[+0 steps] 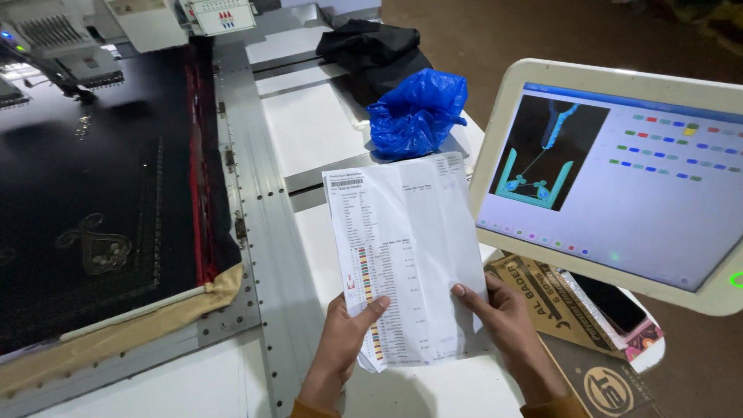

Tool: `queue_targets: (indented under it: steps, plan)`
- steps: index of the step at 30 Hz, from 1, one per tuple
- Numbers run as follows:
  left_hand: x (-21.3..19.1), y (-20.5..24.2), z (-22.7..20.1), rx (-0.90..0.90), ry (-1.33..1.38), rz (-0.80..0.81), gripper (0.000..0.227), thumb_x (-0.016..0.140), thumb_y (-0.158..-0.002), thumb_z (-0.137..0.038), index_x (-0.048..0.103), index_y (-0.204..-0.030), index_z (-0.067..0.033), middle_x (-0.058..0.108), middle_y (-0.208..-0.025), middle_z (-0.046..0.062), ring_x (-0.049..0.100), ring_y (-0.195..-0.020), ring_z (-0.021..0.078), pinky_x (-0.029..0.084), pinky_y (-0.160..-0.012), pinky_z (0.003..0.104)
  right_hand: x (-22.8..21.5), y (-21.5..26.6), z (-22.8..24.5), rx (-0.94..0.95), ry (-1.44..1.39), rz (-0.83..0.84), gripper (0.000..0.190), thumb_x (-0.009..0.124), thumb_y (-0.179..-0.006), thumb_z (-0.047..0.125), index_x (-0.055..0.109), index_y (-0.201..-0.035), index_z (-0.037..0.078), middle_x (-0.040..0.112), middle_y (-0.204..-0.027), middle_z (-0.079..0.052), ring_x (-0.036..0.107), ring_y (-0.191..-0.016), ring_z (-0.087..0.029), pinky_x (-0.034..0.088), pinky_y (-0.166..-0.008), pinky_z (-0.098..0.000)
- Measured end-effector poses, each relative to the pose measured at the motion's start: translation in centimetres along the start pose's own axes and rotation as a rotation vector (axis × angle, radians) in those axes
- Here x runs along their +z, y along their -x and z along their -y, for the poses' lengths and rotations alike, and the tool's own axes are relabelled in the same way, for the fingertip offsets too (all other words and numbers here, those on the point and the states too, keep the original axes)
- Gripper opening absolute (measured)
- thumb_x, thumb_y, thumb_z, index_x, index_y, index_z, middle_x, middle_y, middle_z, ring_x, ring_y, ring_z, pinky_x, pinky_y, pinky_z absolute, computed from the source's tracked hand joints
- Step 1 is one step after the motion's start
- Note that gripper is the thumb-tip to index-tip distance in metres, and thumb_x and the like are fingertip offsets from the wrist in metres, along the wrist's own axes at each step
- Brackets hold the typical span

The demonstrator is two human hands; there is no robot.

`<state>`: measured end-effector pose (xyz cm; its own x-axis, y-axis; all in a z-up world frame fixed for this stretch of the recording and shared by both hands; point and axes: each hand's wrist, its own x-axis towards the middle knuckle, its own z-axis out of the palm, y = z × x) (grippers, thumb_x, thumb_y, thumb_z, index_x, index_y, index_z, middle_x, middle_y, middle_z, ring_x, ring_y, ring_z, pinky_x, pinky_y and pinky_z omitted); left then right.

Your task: The person threads a needle on a multi-head embroidery machine and adjusts the fabric on the hoop. They then walk to a control station and interact with a touchscreen interface while holding a printed document.

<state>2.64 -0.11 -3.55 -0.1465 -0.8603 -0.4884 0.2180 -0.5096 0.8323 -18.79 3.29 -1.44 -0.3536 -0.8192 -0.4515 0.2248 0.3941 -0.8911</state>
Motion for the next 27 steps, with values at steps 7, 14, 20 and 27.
queue_targets:
  steps: [7, 14, 20, 27]
  plan:
    - [0.3, 0.8, -0.6, -0.048, 0.008, 0.008, 0.049, 0.075, -0.083, -0.015, 0.071, -0.13, -0.0043, 0.08, -0.126, 0.014, 0.075, -0.112, 0.0334, 0.061, -0.099, 0.048, 0.1, 0.3, 0.2, 0.031, -0.005, -0.029, 0.057, 0.074, -0.078, 0.013, 0.07, -0.133, -0.001, 0.078, -0.117, -0.022, 0.07, -0.093, -0.037, 0.058, -0.072, -0.0488]
    - [0.1, 0.2, -0.3, -0.023, 0.002, 0.02, 0.046, 0.075, -0.083, -0.015, 0.072, -0.128, -0.005, 0.08, -0.126, 0.013, 0.075, -0.114, 0.0319, 0.061, -0.1, 0.048, 0.2, 0.2, 0.5, 0.031, -0.028, -0.017, 0.059, 0.073, -0.079, 0.014, 0.068, -0.136, -0.001, 0.077, -0.119, -0.021, 0.069, -0.097, -0.035, 0.058, -0.078, -0.0468]
    - [0.2, -0.1, 0.1, 0.001, 0.001, 0.017, 0.045, 0.074, -0.085, -0.015, 0.073, -0.129, -0.0049, 0.08, -0.125, 0.013, 0.075, -0.114, 0.0308, 0.061, -0.1, 0.047, 0.1, 0.2, 0.4, 0.023, -0.02, -0.024, 0.056, 0.074, -0.079, 0.013, 0.071, -0.132, -0.002, 0.077, -0.119, -0.021, 0.07, -0.099, -0.035, 0.058, -0.078, -0.046]
    - [0.9, 0.3, -0.6, -0.043, -0.012, -0.095, 0.048, 0.072, -0.086, -0.011, 0.07, -0.134, -0.0016, 0.079, -0.128, 0.015, 0.074, -0.114, 0.0329, 0.06, -0.1, 0.046, -0.9, -0.2, -0.4, -0.038, 0.03, 0.009, 0.044, 0.075, -0.081, 0.014, 0.075, -0.12, -0.006, 0.081, -0.107, -0.024, 0.074, -0.084, -0.035, 0.059, -0.07, -0.0407]
